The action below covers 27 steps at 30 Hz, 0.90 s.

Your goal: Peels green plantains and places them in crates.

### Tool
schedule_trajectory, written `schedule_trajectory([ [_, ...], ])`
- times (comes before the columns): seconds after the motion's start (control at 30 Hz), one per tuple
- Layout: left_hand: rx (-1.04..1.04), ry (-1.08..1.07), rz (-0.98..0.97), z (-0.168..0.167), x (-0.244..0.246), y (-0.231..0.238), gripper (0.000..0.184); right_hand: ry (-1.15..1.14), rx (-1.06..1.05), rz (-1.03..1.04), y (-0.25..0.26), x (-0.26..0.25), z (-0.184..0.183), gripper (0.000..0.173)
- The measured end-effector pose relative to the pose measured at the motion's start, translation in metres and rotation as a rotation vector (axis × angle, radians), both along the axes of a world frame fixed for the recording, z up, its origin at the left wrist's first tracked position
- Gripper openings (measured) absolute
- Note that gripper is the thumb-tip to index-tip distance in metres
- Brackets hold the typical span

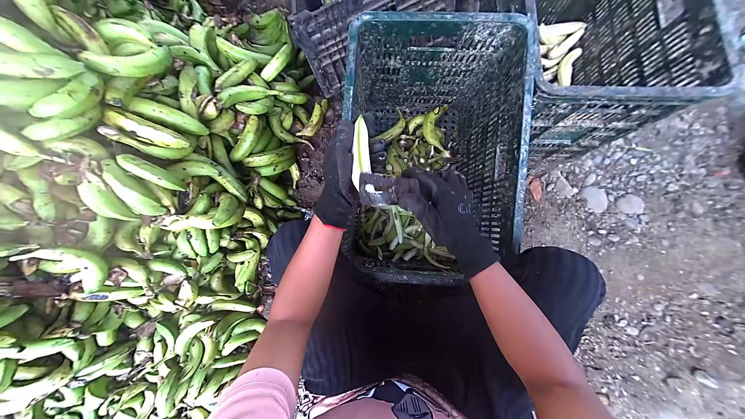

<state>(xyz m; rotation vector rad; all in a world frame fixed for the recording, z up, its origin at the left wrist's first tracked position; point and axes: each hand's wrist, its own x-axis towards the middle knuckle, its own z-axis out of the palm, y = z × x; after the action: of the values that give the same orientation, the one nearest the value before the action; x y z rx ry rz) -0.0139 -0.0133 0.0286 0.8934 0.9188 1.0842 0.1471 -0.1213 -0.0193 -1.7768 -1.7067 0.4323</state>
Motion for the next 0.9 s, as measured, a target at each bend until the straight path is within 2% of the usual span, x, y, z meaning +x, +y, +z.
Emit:
schedule_trajectory([
  [0.1, 0.056, 0.058, -0.029, -0.004, -0.003, 0.002, 0.048, -0.030, 0.033, -0.018, -0.004, -0.003, 0.003, 0.078],
  [0.2, 0.174, 0.165, -0.060, -0.011, -0.001, 0.000, 0.048, -0.018, -0.057, -0.069, -0.003, -0.002, 0.007, 0.070],
  [0.27, 0.302, 0.268, -0.093, -0.015, 0.004, -0.006, 0.047, 0.050, -0.160, -0.104, 0.004, 0.000, 0.007, 0.066],
  [0.33, 0.405, 0.383, -0.166, -0.020, 0.006, -0.012, 0.046, 0.163, -0.178, -0.153, 0.013, 0.004, 0.001, 0.057],
  [0.43, 0.302, 0.421, -0.232, -0.017, 0.015, -0.028, 0.043, 0.424, -0.236, -0.178, 0.021, 0.019, -0.006, 0.058],
  [0.53, 0.186, 0.230, -0.369, -0.014, 0.015, -0.031, 0.042, 0.559, -0.190, -0.171, 0.019, 0.026, -0.013, 0.048],
  [0.63, 0.227, 0.125, -0.485, -0.015, 0.013, -0.030, 0.051, 0.402, -0.204, -0.320, 0.020, 0.034, -0.004, 0.053],
  [0.7, 0.253, 0.178, -0.498, -0.015, 0.012, -0.027, 0.051, 0.199, -0.216, -0.402, 0.019, 0.042, 0.008, 0.052],
  [0.8, 0.213, 0.373, -0.511, -0.016, 0.009, -0.023, 0.046, -0.088, -0.141, -0.518, 0.009, 0.053, 0.027, 0.065],
  [0.9, 0.218, 0.742, -0.661, -0.030, 0.002, -0.014, 0.054, -0.183, -0.055, -0.639, -0.007, 0.069, 0.047, 0.080],
])
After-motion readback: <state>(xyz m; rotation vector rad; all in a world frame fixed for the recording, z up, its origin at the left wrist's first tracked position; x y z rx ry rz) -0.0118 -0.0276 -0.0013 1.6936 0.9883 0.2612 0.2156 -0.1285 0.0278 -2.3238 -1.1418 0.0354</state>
